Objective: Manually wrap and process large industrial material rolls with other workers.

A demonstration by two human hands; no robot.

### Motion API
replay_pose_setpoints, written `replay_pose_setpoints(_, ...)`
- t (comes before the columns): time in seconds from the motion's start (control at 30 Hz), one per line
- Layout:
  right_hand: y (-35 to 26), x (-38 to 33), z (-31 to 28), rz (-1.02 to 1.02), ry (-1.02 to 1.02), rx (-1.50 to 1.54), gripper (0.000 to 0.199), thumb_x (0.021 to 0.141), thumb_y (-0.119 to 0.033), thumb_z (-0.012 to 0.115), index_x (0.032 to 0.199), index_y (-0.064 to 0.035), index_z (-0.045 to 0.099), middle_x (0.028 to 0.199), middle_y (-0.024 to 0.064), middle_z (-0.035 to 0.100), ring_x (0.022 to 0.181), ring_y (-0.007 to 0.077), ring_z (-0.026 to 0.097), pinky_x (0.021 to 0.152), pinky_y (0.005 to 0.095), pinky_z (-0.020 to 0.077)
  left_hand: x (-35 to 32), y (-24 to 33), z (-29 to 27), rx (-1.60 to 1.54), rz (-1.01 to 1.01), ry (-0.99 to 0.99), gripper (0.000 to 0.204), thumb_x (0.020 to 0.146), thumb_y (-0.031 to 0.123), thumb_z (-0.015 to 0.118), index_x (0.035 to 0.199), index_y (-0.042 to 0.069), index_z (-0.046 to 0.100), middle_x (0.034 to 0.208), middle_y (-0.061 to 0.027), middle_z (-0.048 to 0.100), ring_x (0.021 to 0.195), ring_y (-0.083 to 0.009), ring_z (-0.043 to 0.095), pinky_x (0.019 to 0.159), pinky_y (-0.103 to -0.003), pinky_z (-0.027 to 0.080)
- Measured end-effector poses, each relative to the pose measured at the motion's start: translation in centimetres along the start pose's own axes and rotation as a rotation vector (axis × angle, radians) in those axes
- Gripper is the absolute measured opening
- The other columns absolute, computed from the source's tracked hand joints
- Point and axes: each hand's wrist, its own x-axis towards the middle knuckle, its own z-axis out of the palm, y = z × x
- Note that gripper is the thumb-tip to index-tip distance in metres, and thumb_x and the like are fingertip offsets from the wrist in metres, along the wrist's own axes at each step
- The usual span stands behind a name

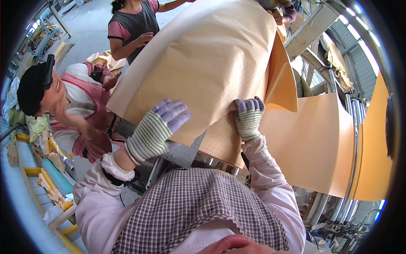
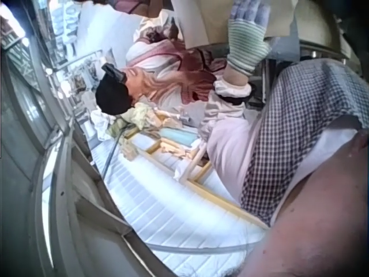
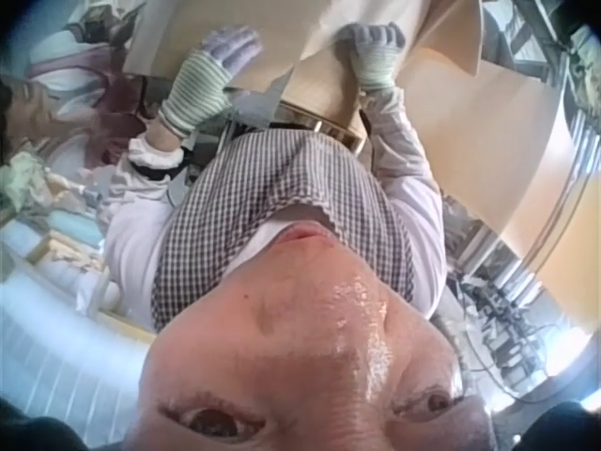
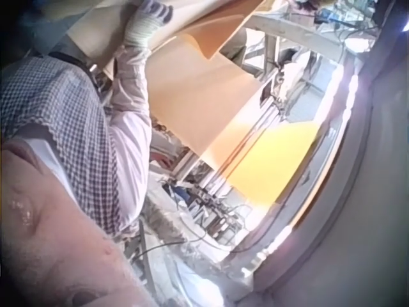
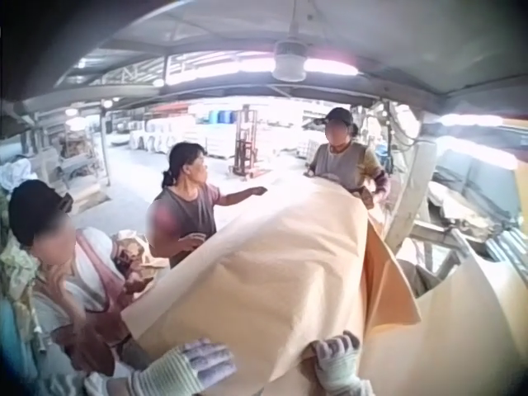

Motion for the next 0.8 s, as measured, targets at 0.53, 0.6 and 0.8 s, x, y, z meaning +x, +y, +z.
replay_pose_setpoints(0.53, -0.6, -2.0, -2.5, 0.127, -0.151, -0.092, 0.032, 0.072, -0.008, 0.062, 0.103, -0.0149, 0.064, 0.095, 0.0034, 0.063, 0.095, 0.0247, 0.061, 0.101, 0.0493, 0.0404, -1.4, 1.6, -1.1, 0.105, 0.068, 0.044, 0.088, 0.076, 0.073, 0.059, 0.131, 0.005, 0.056, 0.135, -0.0176, 0.052, 0.130, -0.0370, 0.047, 0.115, -0.053, 0.029)
replay_pose_setpoints(0.6, -1.6, -1.7, -2.7, 0.068, -0.023, -0.073, 0.041, 0.071, -0.007, 0.062, 0.111, -0.0156, 0.064, 0.104, 0.0032, 0.062, 0.101, 0.0241, 0.060, 0.102, 0.0485, 0.0393, -3.3, 2.5, -1.0, 0.150, -0.034, 0.102, 0.087, 0.076, 0.073, 0.060, 0.133, 0.007, 0.055, 0.137, -0.0164, 0.050, 0.130, -0.0371, 0.046, 0.115, -0.054, 0.029)
replay_pose_setpoints(0.8, -3.6, -0.8, -2.3, -0.091, -0.028, 0.073, 0.050, 0.072, -0.007, 0.063, 0.121, -0.0163, 0.062, 0.112, 0.0014, 0.061, 0.105, 0.0217, 0.059, 0.101, 0.0474, 0.0395, -9.2, 2.4, 2.1, 0.496, -0.143, 0.408, 0.044, 0.080, 0.035, 0.070, 0.117, 0.015, 0.058, 0.118, -0.0083, 0.054, 0.113, -0.0291, 0.054, 0.100, -0.048, 0.042)
